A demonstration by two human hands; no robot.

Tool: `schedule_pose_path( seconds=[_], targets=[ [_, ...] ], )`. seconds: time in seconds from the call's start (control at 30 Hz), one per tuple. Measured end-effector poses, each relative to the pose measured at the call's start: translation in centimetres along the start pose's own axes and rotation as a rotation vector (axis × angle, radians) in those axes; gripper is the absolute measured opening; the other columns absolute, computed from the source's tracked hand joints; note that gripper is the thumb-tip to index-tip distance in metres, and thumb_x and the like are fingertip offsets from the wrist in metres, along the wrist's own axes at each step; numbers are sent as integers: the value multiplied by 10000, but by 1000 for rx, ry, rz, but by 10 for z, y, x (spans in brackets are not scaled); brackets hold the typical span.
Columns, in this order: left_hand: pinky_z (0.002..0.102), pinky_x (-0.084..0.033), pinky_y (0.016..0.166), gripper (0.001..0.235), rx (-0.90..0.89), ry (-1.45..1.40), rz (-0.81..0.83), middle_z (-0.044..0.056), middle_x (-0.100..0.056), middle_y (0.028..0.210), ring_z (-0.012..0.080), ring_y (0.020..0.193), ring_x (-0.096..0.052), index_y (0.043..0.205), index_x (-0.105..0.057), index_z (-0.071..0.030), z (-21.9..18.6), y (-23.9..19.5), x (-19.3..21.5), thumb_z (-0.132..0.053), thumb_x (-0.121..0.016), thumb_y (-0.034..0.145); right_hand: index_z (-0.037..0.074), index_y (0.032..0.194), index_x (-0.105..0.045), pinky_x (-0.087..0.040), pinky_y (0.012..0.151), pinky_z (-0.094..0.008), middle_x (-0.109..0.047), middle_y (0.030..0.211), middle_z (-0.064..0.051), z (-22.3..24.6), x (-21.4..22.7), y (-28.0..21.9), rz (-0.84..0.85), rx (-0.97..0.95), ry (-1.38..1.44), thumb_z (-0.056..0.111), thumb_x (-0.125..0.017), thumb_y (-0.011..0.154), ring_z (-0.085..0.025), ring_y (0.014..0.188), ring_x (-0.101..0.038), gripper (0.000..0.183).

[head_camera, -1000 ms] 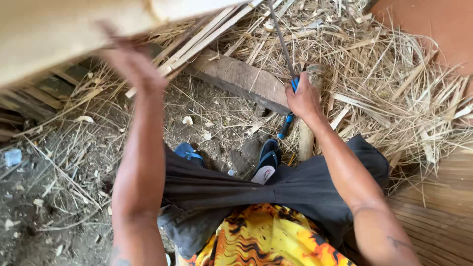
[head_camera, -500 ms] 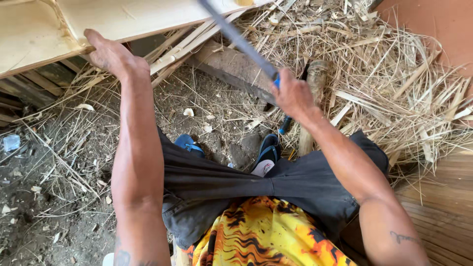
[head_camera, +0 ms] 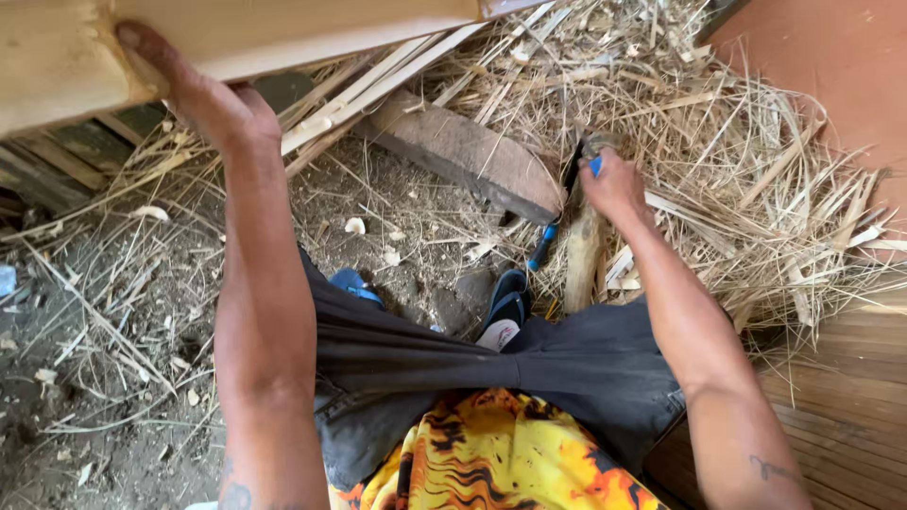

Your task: The person splits a piece of wood into thin strips using a machete and a wooden mallet. They repeatedly strike the machete to split the wood and then separate the resulting strips by hand.

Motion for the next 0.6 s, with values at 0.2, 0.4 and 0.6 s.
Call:
schedule_pose_path(
  seconds=[0.2, 0.4, 0.6],
  targets=[
    [460, -510, 1215, 698, 133, -309, 391, 69, -598, 1355, 232, 1328, -594, 1501, -382, -147, 3, 6, -16, -463, -710, 973, 44, 1001, -577, -503, 474, -340, -598, 685, -64, 80, 26, -43, -218, 664, -169, 315, -653, 1074, -193, 490, -568, 291],
    [452, -523, 1093, 557, 99, -240, 376, 89, -646, 1217, 263, 1242, -618, 1432, -445, -77, 12, 23, -2, -292, -739, 1011, 42, 1066, -662, -373, 318, -303, -635, 709, -85, 52, 103, 0, -135, 470, -375, 240, -716, 1007, -134, 417, -455, 214],
    [487, -598, 1051, 614, 177, -400, 238, 164, -664, 1187, 305, 1172, -648, 1443, -460, -43, 21, 30, -6, -262, -756, 951, 47, 883, -640, -381, 303, -260, -597, 618, -76, 37, 101, -34, -171, 574, -560, 207, -737, 942, -123, 412, -464, 197]
  ],
)
Point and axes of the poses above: each hand's wrist, its own y-axis towards the middle knuckle, its own x-axis out of the back of the hand, z = x × y, the point moved 2 cm from there along y, towards the middle knuckle
